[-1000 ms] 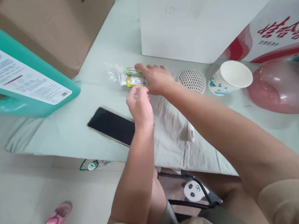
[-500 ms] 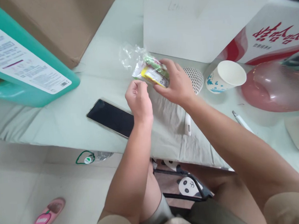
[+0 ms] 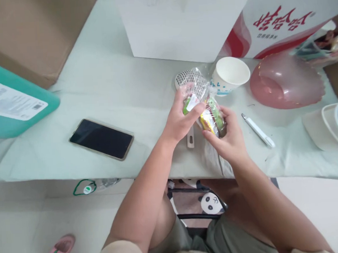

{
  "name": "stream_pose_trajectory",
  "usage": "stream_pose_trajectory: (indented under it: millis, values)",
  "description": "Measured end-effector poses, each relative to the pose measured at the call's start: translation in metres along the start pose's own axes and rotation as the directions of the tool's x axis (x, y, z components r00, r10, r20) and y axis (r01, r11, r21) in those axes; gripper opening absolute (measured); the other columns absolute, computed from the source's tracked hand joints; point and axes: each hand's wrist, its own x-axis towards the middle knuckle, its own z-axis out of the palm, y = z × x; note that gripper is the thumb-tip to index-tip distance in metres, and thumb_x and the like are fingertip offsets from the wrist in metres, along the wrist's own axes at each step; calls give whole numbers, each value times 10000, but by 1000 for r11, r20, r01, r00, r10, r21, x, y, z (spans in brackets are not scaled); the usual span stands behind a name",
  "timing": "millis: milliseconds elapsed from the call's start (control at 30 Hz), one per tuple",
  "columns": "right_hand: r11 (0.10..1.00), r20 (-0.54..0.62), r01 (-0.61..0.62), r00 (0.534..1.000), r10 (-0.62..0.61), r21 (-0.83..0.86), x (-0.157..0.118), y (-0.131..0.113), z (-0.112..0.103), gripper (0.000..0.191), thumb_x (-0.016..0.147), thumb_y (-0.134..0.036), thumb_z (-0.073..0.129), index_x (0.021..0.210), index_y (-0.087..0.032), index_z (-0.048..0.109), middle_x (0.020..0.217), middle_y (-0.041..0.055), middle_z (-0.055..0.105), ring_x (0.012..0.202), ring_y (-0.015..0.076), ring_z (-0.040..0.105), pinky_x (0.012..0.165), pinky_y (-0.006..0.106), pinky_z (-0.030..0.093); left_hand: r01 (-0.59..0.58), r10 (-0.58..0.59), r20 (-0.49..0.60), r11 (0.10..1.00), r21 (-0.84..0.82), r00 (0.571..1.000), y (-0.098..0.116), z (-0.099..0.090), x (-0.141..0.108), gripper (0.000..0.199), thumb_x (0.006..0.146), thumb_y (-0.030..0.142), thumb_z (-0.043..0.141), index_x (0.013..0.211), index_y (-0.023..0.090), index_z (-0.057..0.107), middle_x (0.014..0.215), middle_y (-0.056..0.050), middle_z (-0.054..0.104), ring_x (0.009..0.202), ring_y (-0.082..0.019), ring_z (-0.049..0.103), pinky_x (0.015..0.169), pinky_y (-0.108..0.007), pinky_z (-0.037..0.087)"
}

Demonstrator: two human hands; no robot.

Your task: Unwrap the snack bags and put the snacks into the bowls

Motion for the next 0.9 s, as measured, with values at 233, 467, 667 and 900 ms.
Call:
stream_pose_trajectory:
  millis: [233,467,667,900]
  values:
    - [945,-46,58,996,-77,-321,-6,20,-13,660,783,-415,761,1381,-233,548,1251,137,674,1118,339,649,989,537,540,-67,42,82,940,335,996,-10,11,-5,504,1022,588,501,1312,221,687,1521,-140,589,1425,-274,571,1160,-407,501]
    - [914,-148,-70,989,11,-401,-18,37,-17,712,841,-481,709,1457,-207,480,1259,179,625,1151,377,591,1029,633,485,-139,38,244,901,410,969,-10,50,-10,711,1030,709,304,1460,241,624,1624,-126,507,1569,-275,410,1291,-462,367]
    - [963,-106,-28,994,-1,-267,-28,42,-18,767,881,-416,656,1559,-213,360,1355,189,529,1268,355,533,1100,618,474,49,-54,34,990,133,998,-17,66,-2,717,1005,765,276,1281,254,696,1584,-97,531,1475,-287,525,1236,-447,435]
    - [990,-93,-12,996,-1,-138,-27,40,-32,553,931,-437,617,1440,-245,514,1269,145,561,1220,312,558,1063,564,518,31,-32,22,998,57,999,-37,70,-1,844,803,809,673,1465,351,420,1499,-112,534,1374,-318,599,1120,-470,525]
